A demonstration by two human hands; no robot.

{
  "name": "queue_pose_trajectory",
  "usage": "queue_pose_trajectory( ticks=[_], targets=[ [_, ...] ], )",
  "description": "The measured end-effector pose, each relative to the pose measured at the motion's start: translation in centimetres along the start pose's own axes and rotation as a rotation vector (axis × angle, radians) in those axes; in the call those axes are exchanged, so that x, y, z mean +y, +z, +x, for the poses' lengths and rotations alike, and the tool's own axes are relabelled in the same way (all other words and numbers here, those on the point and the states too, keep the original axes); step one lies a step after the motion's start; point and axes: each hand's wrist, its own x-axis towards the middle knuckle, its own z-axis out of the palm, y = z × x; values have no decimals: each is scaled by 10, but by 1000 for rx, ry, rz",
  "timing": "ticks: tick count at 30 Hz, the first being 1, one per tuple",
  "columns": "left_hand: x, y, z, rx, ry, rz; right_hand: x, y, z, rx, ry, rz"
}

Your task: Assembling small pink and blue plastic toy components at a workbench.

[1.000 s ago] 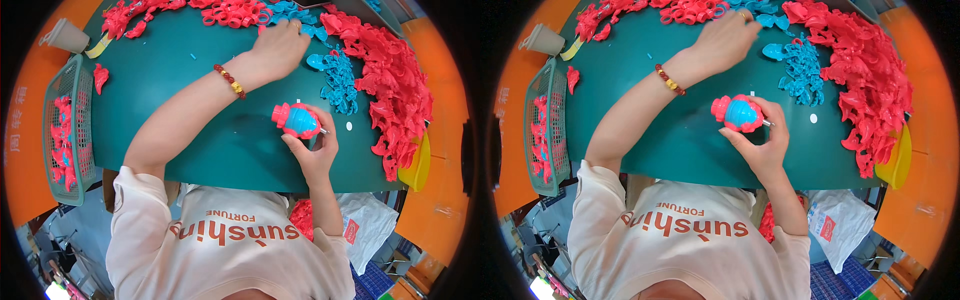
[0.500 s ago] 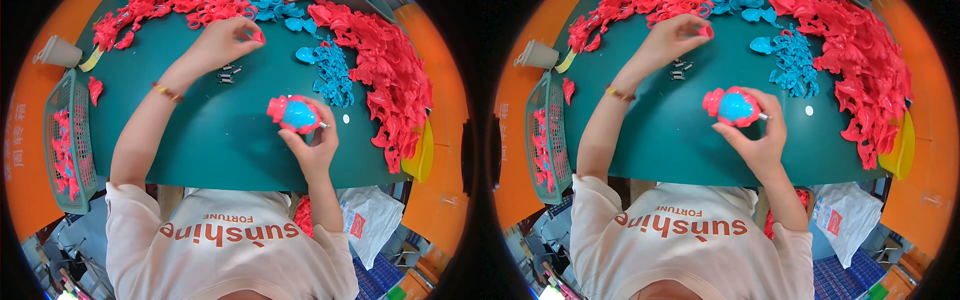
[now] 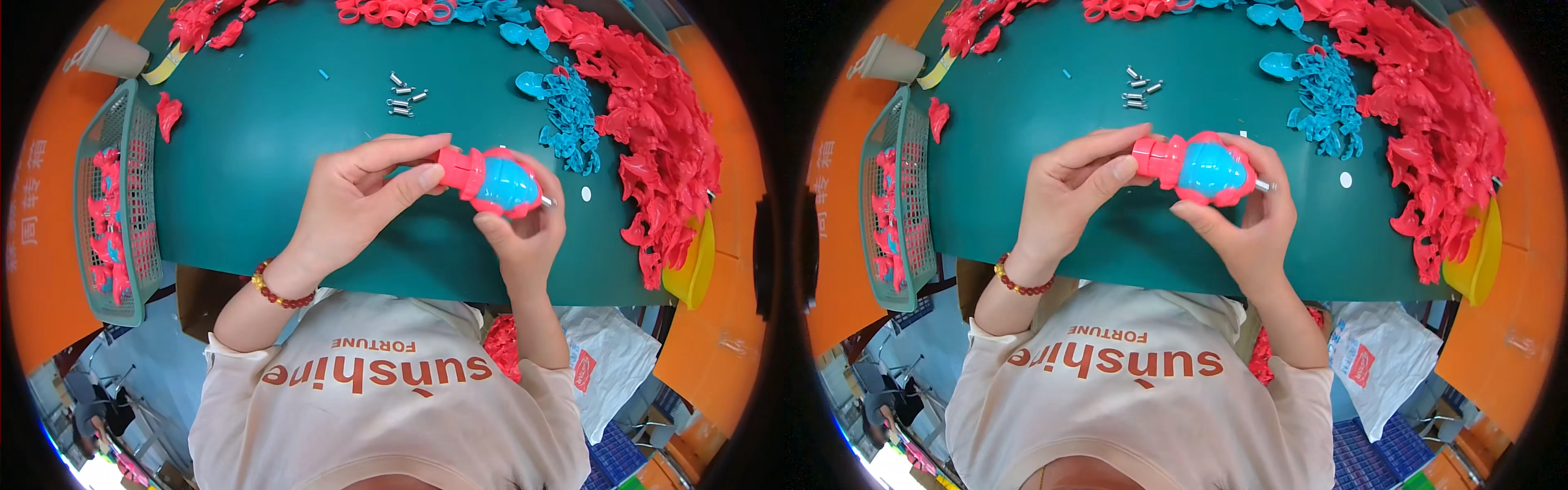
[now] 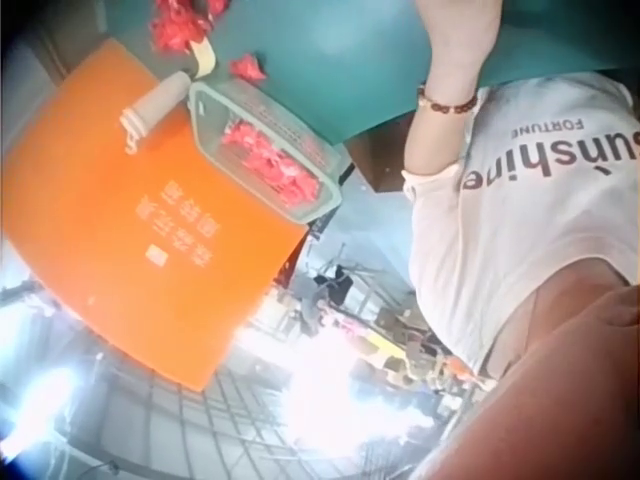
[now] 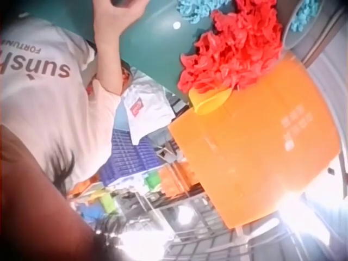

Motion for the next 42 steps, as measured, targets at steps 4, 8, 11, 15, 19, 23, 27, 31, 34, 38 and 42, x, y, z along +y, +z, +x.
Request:
queue_pose_trajectory(
  ticks=[4, 8, 11, 15, 19, 23, 27, 31, 34, 38, 42],
  targets=[
    [-3, 2, -7, 37, -89, -99, 2, -3, 1, -106, -225, -267],
    [-4, 8, -16, 54, -86, -165, 1, 5, -1, -64, -143, -171],
    [-1, 7, -16, 114, -203, -270, 0, 9, 1, 5, -86, -79],
    [-14, -6, -14, 122, -324, -481, -2, 10, 1, 4, -170, -153],
    [-17, -5, -15, 86, -460, -610, -2, 10, 1, -57, -218, -152],
    [-14, -1, -17, 184, -374, -495, -3, 13, 0, -127, -214, -228],
    [-3, 8, -24, 175, -273, -522, 1, 18, 1, -106, -187, -313],
    [-10, 19, -35, 232, -62, -273, 0, 22, -1, -99, -254, -381],
    [-19, 18, -43, 226, 47, -22, -1, 26, -6, -77, -449, -539],
    [-25, 23, -48, 262, 160, 75, 4, 36, -7, -78, -396, -513],
    [-18, 16, -49, 268, 63, -38, 1, 37, -4, -119, -285, -399]
  ],
)
